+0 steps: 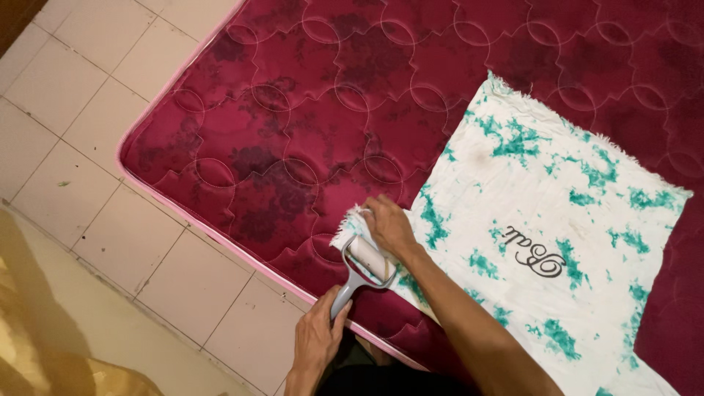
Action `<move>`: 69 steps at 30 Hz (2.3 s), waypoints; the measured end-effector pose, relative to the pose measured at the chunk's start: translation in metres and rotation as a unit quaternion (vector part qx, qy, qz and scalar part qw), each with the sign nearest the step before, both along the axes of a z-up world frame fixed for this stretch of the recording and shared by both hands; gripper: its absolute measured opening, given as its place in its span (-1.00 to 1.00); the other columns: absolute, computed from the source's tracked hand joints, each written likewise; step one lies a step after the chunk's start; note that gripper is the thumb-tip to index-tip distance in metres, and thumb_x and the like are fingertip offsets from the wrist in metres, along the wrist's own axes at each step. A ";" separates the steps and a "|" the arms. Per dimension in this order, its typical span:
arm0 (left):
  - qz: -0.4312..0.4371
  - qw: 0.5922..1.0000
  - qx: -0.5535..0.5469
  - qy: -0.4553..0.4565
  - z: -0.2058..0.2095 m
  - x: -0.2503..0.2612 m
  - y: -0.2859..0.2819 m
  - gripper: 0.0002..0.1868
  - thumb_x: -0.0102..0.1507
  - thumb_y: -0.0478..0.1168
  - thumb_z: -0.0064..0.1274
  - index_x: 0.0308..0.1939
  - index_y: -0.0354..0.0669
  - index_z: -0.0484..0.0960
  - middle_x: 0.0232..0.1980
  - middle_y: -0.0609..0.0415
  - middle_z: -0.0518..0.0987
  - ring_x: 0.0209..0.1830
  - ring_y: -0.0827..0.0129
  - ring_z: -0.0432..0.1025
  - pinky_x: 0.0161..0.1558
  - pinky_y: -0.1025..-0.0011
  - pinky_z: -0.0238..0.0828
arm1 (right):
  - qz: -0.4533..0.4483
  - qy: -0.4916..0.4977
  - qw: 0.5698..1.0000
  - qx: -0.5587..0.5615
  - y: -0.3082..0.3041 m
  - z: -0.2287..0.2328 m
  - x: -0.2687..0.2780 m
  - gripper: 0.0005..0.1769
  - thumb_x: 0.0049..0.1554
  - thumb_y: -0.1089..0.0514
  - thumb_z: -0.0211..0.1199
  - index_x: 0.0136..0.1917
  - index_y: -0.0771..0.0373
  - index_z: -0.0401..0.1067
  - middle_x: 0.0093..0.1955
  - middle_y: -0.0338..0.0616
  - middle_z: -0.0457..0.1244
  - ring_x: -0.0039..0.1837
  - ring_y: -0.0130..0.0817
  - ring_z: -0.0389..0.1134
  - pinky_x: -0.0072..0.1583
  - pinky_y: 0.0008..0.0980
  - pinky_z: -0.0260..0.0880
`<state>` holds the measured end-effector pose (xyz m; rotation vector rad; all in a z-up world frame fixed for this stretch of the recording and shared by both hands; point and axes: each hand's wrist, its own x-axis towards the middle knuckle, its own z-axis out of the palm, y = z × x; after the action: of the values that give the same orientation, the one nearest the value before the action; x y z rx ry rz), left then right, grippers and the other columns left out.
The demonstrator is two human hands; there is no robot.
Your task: The person uses a lint roller to remove lint and debris from a white tie-dye t-shirt laid flat on a red patterned mattress. The person rolls the adhesive roller repeatedly over the entire surface of the shirt, including the sleeves and body, to clean the fabric.
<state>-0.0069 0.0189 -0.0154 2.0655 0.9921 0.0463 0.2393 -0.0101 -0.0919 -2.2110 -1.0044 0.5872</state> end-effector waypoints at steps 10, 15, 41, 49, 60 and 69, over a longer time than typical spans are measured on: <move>0.190 0.980 -0.056 0.003 -0.010 0.015 0.009 -0.57 0.35 0.01 -0.03 0.18 -0.17 0.53 -0.20 -0.22 0.68 -0.19 -0.08 0.60 -0.12 0.07 0.47 | -0.049 0.109 0.993 0.022 0.018 0.014 0.031 -0.52 0.25 -0.13 0.10 0.27 0.20 0.46 0.03 0.02 0.33 0.06 -0.06 0.41 0.17 -0.11 0.38; 0.200 0.975 0.066 -0.071 -0.035 0.044 0.042 -0.54 0.42 0.00 -0.09 0.28 -0.21 0.47 0.05 -0.24 0.58 0.01 -0.08 0.49 -0.01 0.06 0.39 | -0.075 0.027 0.996 0.045 -0.003 -0.015 0.044 -0.59 0.25 -0.04 0.12 0.23 0.21 0.52 0.09 0.01 0.38 0.16 -0.07 0.38 0.25 -0.15 0.36; 0.086 0.992 0.097 0.004 -0.064 0.067 0.043 -0.79 0.29 -0.21 0.06 -0.08 -0.27 0.54 -0.04 -0.18 0.52 -0.04 -0.10 0.40 0.02 0.03 0.33 | -0.090 0.073 0.993 0.026 0.009 0.017 0.050 -0.75 0.23 0.09 0.21 0.04 0.32 0.51 -0.11 0.10 0.42 -0.07 -0.05 0.48 0.02 -0.11 0.46; 0.122 0.984 0.127 0.005 -0.033 0.053 0.044 -0.66 0.28 -0.19 0.07 0.05 -0.31 0.43 -0.05 -0.17 0.49 0.00 0.01 0.39 0.06 0.09 0.33 | -0.093 0.079 0.984 0.126 0.007 0.012 0.034 -0.58 0.25 0.08 0.16 0.31 0.31 0.40 0.06 0.08 0.40 0.07 -0.16 0.45 0.09 -0.19 0.45; 0.114 0.984 0.131 0.042 -0.046 0.038 0.081 -0.67 0.40 -0.07 -0.02 0.07 -0.26 0.41 -0.02 -0.26 0.50 -0.03 -0.09 0.41 0.01 -0.01 0.33 | -0.084 0.140 0.982 0.095 -0.052 0.018 -0.064 -0.64 0.27 -0.01 0.12 0.12 0.30 0.52 -0.05 -0.06 0.36 -0.05 -0.32 0.41 -0.02 -0.31 0.46; 0.068 0.995 -0.027 -0.064 -0.013 0.036 0.000 -0.71 0.38 -0.14 -0.10 0.03 -0.30 0.36 -0.12 -0.35 0.53 -0.15 -0.21 0.47 -0.13 -0.04 0.37 | -0.117 0.315 0.934 0.123 -0.016 0.059 -0.094 -0.43 0.18 -0.07 0.27 0.32 0.30 0.31 0.09 -0.01 0.41 0.08 -0.26 0.46 0.08 -0.29 0.49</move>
<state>0.0289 0.0188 -0.0285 1.9178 1.0422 0.2181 0.1453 -0.0257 -0.0325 -1.7059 -0.4410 0.9221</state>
